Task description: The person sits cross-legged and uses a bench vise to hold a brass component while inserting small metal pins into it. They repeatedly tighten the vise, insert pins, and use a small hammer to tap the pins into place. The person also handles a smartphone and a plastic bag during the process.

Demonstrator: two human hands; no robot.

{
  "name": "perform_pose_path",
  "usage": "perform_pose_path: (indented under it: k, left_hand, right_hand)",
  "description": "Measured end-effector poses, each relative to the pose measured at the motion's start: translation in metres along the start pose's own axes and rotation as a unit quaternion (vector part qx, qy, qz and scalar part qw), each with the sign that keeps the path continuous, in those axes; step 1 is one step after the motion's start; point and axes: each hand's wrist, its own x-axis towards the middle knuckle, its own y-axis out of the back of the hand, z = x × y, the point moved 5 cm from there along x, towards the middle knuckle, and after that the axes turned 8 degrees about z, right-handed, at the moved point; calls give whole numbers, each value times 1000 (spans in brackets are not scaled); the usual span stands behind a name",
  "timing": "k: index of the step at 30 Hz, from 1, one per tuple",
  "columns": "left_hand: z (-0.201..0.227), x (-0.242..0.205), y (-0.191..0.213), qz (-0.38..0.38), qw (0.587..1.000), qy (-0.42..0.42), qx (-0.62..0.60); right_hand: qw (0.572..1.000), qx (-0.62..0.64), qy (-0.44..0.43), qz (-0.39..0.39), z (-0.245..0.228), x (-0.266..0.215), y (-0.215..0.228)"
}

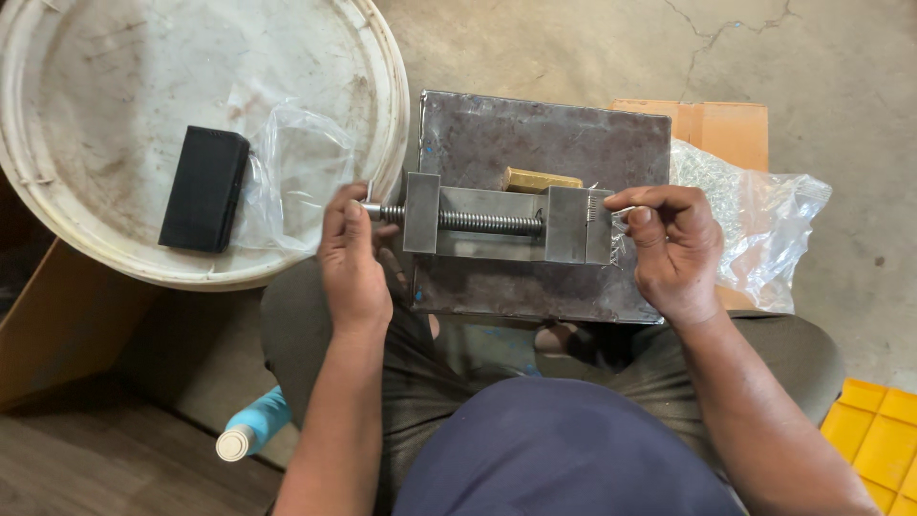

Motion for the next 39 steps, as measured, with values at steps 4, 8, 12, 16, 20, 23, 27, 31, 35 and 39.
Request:
perform_pose_path:
  k: [4,8,12,16,20,23,27,31,35,39]
  left_hand:
    - [-6,2,1,-17,999,-9,28]
    - [-11,0,-1,6,998,-36,51]
    - [-10,-10,7,75,996,23,45]
    - [10,-23,2,54,991,-99,78]
    - [13,-26,5,67,989,-107,77]
    - [6,-22,4,60,995,-82,24]
    - [1,-14,9,77,996,-36,-34]
    - [-7,-12,7,66,995,36,-63]
    - [-5,-17,6,47,995,30,-77]
    - [-7,-23,3,44,999,-18,24]
  right_hand:
    - [999,33,-24,19,5,-4,5]
    - [997,54,-49,31,11,-8,12]
    - [996,54,-61,33,17,-18,16]
    - [996,57,-64,38,20,-23,23]
    - [997,38,-51,39,18,-23,23]
    - [999,12,-34,35,12,-19,20]
    - [999,3,-29,36,2,-1,11]
    - [993,-114,9,17,-9,17,6]
    - [991,-136,-16,6,-10,25,1]
    - [991,-136,2,2,-13,30,-3]
